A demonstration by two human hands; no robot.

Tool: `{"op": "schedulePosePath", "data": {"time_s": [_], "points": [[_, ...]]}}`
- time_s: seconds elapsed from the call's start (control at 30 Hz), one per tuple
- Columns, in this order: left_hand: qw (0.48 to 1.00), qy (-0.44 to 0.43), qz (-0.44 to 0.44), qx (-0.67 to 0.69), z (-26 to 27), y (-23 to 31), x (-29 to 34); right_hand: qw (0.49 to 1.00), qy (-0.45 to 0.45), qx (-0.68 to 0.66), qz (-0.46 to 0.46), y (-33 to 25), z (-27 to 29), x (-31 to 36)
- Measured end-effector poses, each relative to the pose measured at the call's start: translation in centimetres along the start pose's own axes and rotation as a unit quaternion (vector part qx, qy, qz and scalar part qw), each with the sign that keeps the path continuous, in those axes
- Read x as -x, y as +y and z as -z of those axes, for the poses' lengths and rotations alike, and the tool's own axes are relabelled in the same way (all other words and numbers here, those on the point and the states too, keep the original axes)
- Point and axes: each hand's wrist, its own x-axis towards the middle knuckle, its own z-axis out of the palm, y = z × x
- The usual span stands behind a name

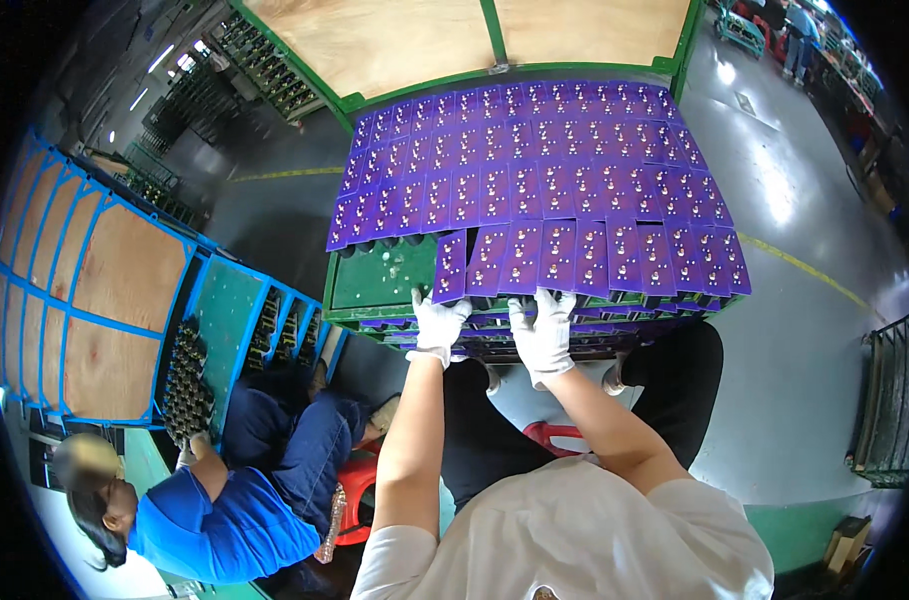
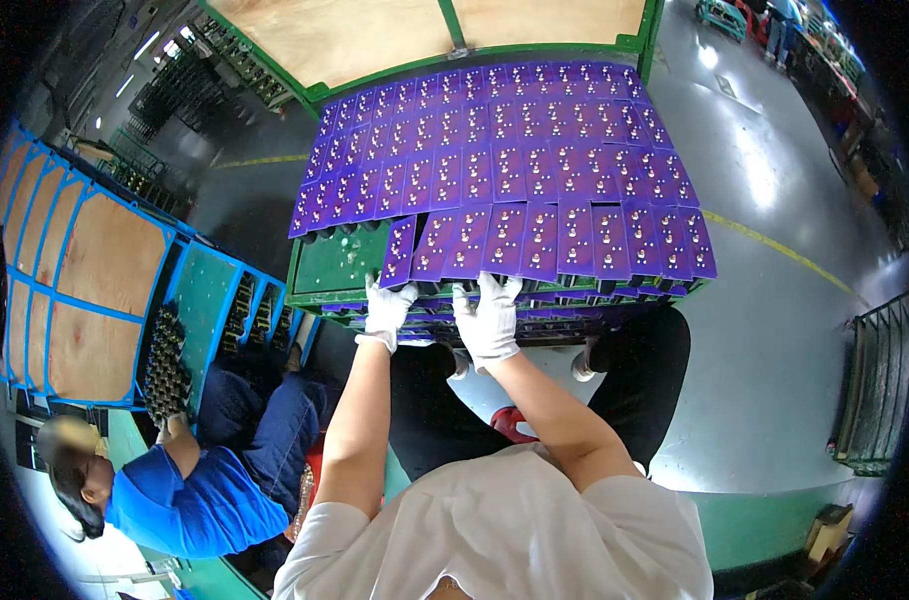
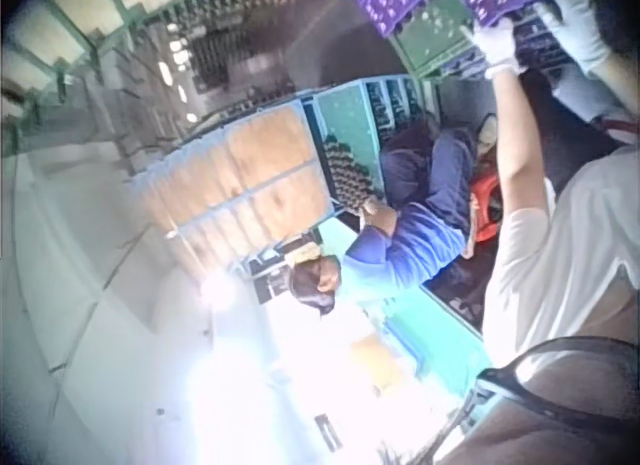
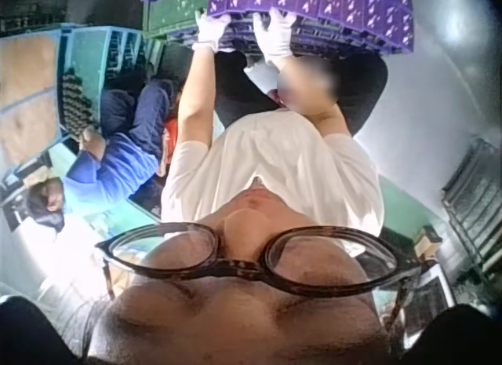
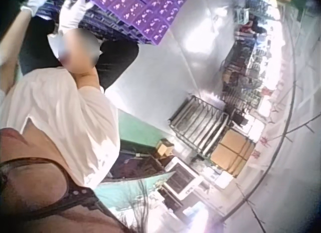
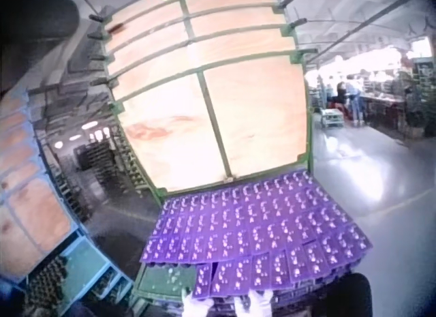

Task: The person picks up purple circuit boards from a green rack and hands them to a coworker. The person repeats this process, picking up boards and placing them back onto the rack in a stacked arrangement.

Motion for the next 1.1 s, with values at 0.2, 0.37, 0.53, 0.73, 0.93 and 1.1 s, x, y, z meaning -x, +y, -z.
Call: {"op": "schedulePosePath", "data": {"time_s": [0.2,0.37,0.53,0.73,0.93,1.1], "points": [[1.0,-0.022,-0.011,-0.013,-0.7,-6.6,-0.3,0.973,-0.182,0.136,-0.026,0.2,2.6,0.7],[0.981,0.007,0.048,0.186,-0.2,-4.3,-1.4,0.969,-0.212,0.119,-0.033,2.3,1.6,-0.2],[0.968,0.081,-0.005,0.238,0.3,-3.3,-1.5,0.978,-0.194,0.067,-0.023,1.9,1.7,-1.0],[0.897,0.132,0.135,0.401,6.1,7.4,4.0,0.971,-0.232,-0.052,-0.041,-0.9,3.5,-0.9],[0.9,0.072,0.097,0.419,4.0,7.5,5.6,0.978,-0.195,-0.045,0.053,1.9,3.8,-0.1],[0.91,0.161,0.056,0.377,-1.5,5.5,10.0,0.964,-0.22,-0.032,0.147,4.1,4.9,0.6]]}}
